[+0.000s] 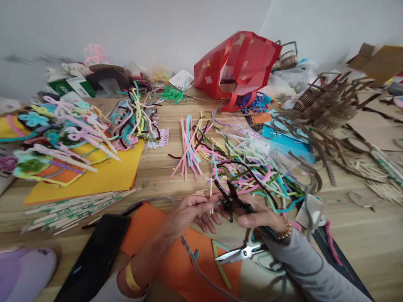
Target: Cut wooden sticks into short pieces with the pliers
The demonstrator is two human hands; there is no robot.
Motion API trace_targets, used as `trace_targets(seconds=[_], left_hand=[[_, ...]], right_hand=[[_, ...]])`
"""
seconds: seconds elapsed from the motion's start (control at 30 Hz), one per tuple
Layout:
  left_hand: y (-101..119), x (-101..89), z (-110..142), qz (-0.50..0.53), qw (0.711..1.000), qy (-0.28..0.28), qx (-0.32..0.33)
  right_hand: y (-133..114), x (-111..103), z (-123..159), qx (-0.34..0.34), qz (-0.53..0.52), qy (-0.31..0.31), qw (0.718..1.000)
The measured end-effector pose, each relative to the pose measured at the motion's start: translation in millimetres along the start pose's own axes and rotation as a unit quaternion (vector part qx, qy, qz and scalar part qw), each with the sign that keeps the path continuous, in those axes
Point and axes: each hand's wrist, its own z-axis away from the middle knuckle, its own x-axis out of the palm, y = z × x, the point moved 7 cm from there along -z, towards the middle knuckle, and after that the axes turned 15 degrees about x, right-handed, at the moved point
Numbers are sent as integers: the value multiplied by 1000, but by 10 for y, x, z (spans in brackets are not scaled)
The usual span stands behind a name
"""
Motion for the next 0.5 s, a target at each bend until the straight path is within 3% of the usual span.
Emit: trace_targets(seconds=[0.3, 0.5], left_hand=[[34, -4, 32, -56, 998, -22, 4], [70, -22, 66, -66, 997, -41, 4]], right_hand=[[-122, 65, -4, -16, -14, -16, 1000], [-81, -85, 99, 81, 32, 25, 996]])
